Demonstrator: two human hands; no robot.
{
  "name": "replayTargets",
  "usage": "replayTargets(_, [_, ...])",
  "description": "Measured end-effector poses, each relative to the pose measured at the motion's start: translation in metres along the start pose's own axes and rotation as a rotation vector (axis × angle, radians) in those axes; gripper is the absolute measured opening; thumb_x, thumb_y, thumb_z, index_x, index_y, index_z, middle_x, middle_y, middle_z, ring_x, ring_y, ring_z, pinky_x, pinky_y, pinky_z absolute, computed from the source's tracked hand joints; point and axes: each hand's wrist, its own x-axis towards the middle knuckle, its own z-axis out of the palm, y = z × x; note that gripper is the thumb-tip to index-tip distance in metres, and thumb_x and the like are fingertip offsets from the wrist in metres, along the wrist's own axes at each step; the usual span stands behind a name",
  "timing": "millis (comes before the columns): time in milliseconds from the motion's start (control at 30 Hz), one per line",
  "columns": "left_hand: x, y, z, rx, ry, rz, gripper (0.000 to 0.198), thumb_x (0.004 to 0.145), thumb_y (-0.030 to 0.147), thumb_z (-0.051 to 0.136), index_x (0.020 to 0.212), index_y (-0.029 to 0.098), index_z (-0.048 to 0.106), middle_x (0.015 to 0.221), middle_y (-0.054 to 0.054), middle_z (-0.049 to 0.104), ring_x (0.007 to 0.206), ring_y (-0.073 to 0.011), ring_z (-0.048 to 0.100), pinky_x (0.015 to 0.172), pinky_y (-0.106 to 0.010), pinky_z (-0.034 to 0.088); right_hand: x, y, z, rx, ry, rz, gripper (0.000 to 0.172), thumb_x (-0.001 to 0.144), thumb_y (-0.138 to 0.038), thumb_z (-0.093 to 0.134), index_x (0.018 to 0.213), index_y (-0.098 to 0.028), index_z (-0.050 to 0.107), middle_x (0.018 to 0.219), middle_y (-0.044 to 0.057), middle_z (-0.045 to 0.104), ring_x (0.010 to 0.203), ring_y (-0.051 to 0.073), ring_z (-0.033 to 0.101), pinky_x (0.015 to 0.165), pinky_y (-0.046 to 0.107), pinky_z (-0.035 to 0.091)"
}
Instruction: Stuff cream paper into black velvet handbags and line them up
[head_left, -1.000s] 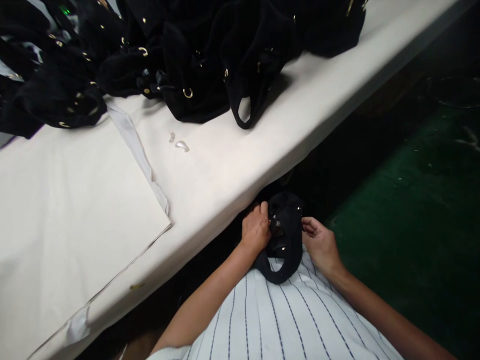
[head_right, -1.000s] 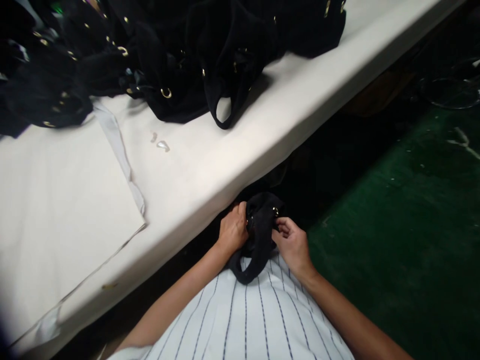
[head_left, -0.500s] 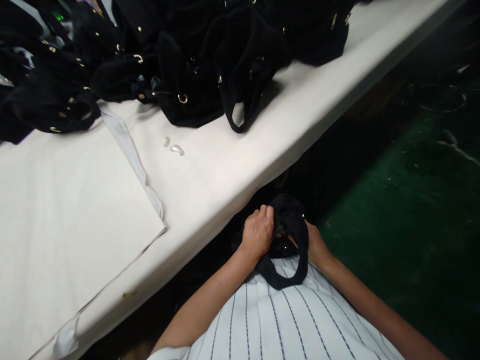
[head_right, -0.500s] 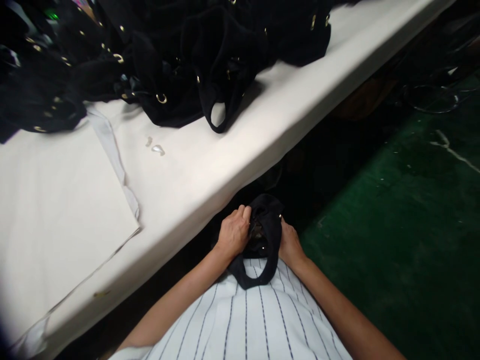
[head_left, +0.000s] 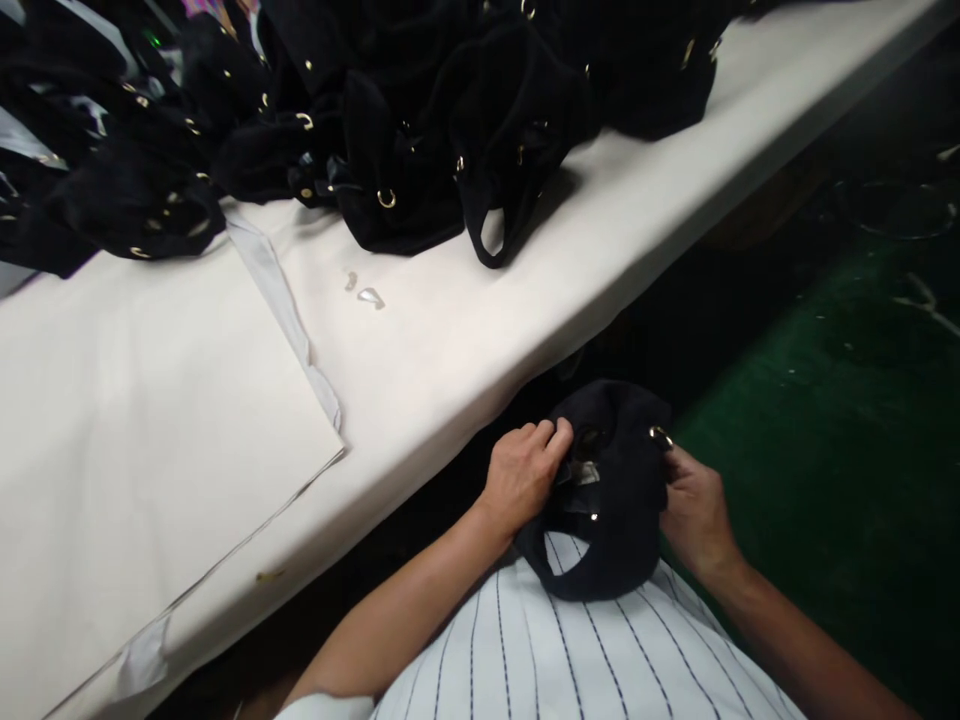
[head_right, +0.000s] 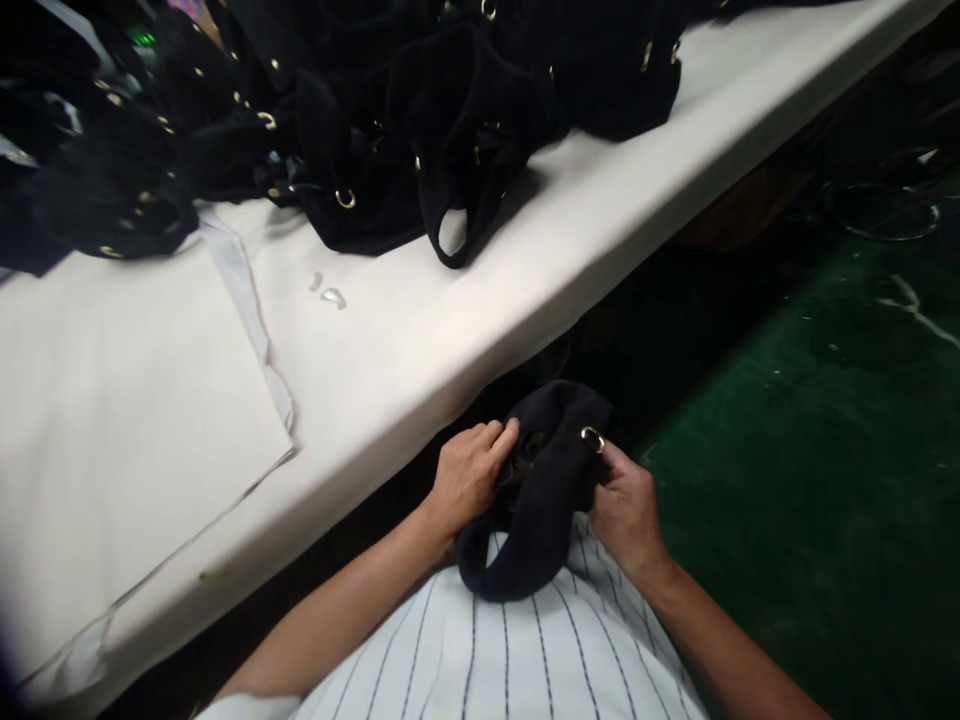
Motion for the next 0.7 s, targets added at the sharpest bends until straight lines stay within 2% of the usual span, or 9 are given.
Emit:
replayTargets(67, [0.001,0.003,-0.009,-0.103,0.087,0.013,0.038,0.097,0.021,0.04,0.134,0.015,0.047,0.093,-0.008,0.064,0.081,-0.0209,0.061,0.068,-0.032,0.047,0.0,-0.015,-0.004,-0.014,0.073,-0.059,0.026,0.073,-0.036,0.075,0.093,-0.02,0.07,0.078,0.003,0.07,0.066,0.021,0.065,0.057,0.03,0.054])
replayTargets(133, [0.0,0.008,-0.025,-0.34,0.229,-0.018,0.035,0.097,0.026,0.045,0.13,0.017,0.048,0.094,-0.008,0.065,0.083,-0.0193,0.063,0.07,-0.03,0.049,0.0,-0.038,-0.01,-0.113,0.161,-0.188,0.016,0.077,-0.034,0.072,0.089,-0.024,0.071,0.074,0.001,0.069,0.063,0.02,0.063,0.054,0.028,0.05])
replayTargets(200, [-0.003,0.015,-0.049,-0.627,0.376,-0.085,0.028,0.095,0.027,0.051,0.122,0.019,0.051,0.094,-0.005,0.066,0.081,-0.0163,0.064,0.071,-0.026,0.05,0.002,-0.067,-0.015,-0.212,0.24,-0.343,0.009,0.08,-0.03,0.069,0.088,-0.027,0.072,0.071,0.0,0.068,0.059,0.019,0.061,0.051,0.028,0.046])
replayTargets(267, [-0.005,0.021,-0.078,-0.819,0.507,-0.157,0.019,0.094,0.027,0.056,0.112,0.022,0.055,0.09,-0.001,0.067,0.074,-0.0128,0.063,0.067,-0.022,0.05,0.012,-0.101,-0.017,-0.223,0.252,-0.481,0.011,0.079,-0.025,0.069,0.088,-0.029,0.073,0.071,-0.001,0.068,0.058,0.018,0.061,0.051,0.028,0.045])
replayTargets(367, [-0.002,0.022,-0.121,-0.891,0.668,-0.294,0.015,0.093,0.031,0.059,0.105,0.022,0.058,0.079,0.003,0.064,0.063,-0.0095,0.057,0.056,-0.018,0.044,0.048,-0.146,-0.008,-0.081,0.103,-0.607,0.014,0.072,-0.018,0.067,0.082,-0.025,0.074,0.071,-0.001,0.07,0.06,0.017,0.064,0.055,0.026,0.05])
replayTargets(467, [0.006,0.009,-0.15,-0.841,0.793,-0.445,0.018,0.095,0.037,0.055,0.097,0.02,0.059,0.069,0.004,0.057,0.057,-0.009,0.05,0.05,-0.018,0.038,0.101,-0.177,0.019,0.059,-0.178,-0.542,0.016,0.073,-0.022,0.065,0.086,-0.019,0.073,0.078,0.001,0.073,0.067,0.017,0.067,0.059,0.025,0.054])
replayTargets(533, [0.009,-0.007,-0.158,-0.786,0.856,-0.528,0.021,0.094,0.038,0.055,0.091,0.018,0.059,0.068,0.003,0.054,0.061,-0.0105,0.051,0.054,-0.019,0.04,0.128,-0.19,0.041,0.047,-0.383,-0.489,0.02,0.076,-0.026,0.064,0.09,-0.015,0.072,0.078,0.003,0.073,0.068,0.018,0.067,0.06,0.028,0.055])
replayTargets(600, [0.007,-0.025,-0.158,-0.775,0.911,-0.618,0.022,0.093,0.04,0.057,0.089,0.018,0.059,0.072,0.002,0.056,0.067,-0.0119,0.054,0.06,-0.02,0.043,0.137,-0.198,0.06,-0.026,-0.505,-0.528,0.022,0.074,-0.023,0.066,0.093,-0.015,0.073,0.083,0.005,0.074,0.076,0.023,0.068,0.069,0.035,0.058])
replayTargets(700, [0.001,-0.046,-0.149,-0.774,1.002,-0.732,0.024,0.092,0.042,0.058,0.091,0.019,0.059,0.078,0.002,0.059,0.072,-0.0131,0.057,0.067,-0.022,0.047,0.112,-0.199,0.074,-0.109,-0.404,-0.761,0.03,0.074,-0.016,0.065,0.103,-0.022,0.073,0.108,0.007,0.07,0.104,0.028,0.065,0.093,0.043,0.054])
